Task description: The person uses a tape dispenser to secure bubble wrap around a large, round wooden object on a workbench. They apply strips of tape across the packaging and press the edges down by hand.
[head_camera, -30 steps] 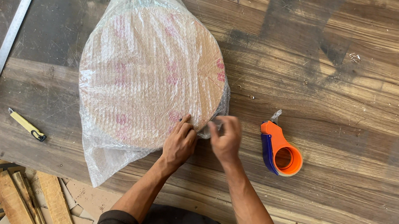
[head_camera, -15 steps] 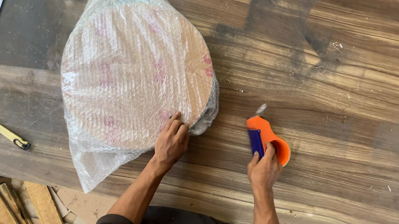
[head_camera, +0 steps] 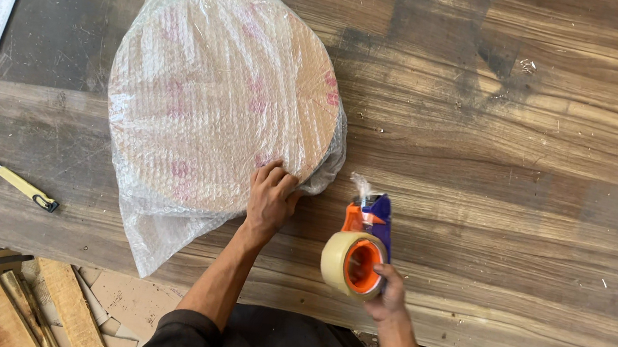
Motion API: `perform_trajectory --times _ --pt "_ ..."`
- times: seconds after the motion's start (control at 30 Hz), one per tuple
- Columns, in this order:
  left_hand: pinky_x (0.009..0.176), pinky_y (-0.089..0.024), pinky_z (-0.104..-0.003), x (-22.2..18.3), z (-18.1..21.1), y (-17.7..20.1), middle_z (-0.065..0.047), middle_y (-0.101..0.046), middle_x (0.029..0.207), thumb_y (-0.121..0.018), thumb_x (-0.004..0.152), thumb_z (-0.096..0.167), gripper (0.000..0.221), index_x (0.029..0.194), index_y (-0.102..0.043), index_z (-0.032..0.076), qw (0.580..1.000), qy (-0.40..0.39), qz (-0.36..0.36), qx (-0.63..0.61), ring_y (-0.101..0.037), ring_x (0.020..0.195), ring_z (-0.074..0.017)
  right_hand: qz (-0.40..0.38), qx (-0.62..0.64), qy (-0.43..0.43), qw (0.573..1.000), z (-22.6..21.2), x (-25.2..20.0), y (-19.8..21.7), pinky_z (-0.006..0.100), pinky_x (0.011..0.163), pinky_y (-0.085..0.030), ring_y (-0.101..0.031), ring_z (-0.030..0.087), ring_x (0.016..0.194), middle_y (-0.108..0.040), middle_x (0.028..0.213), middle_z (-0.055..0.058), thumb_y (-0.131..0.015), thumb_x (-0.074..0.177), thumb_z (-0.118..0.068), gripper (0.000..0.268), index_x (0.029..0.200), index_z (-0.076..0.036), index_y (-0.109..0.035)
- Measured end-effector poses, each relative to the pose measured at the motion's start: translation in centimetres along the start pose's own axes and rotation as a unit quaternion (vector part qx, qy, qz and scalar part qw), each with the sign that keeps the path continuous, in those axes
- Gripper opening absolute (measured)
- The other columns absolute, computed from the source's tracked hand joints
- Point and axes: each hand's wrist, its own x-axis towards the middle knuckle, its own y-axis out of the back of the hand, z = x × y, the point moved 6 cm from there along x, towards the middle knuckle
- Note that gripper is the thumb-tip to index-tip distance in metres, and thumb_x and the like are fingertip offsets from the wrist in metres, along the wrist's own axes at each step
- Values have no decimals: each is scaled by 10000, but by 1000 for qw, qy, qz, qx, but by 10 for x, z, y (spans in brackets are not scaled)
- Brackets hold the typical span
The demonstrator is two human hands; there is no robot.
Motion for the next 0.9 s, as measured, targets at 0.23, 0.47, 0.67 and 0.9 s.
perform_trajectory --times 0.23,0.47,0.67,0.9 --pt "967 -469 -512 3 2 4 -97 -628 986 -841 754 205 264 916 -660 103 998 -4 -64 -28 -556 1237 -350 26 152 -167 974 75 -14 -15 393 811 -566 -708 282 975 -750 1108 137 -632 799 -259 475 1226 -59 -683" --pt "968 -485 -512 3 4 10 -149 -622 1045 -820 821 202 279 924 -599 65 997 -27 -73 -26 -546 1286 -366 -78 40 -230 969 100 -18 -38 408 771 -577 -696 314 970 -681 1209 196 -583 908 -351 551 1341 -11 -571" --pt "992 -487 -484 0 -2 10 -84 -623 899 -891 708 189 306 772 -606 100 998 -7 -21 -62 -642 1178 -368 -44 14 -228 972 71 -34 -119 501 670 -630 -742 452 894 -723 992 338 -528 947 -300 425 1070 88 -648" --pt "1054 -492 -465 7 -10 12 -97 -689 898 -844 759 105 178 774 -670 76 981 -6 -76 -179 -659 1167 -378 -135 -7 -255 958 58 13 -126 447 659 -639 -735 443 968 -650 1215 400 -447 973 -388 568 1216 92 -630"
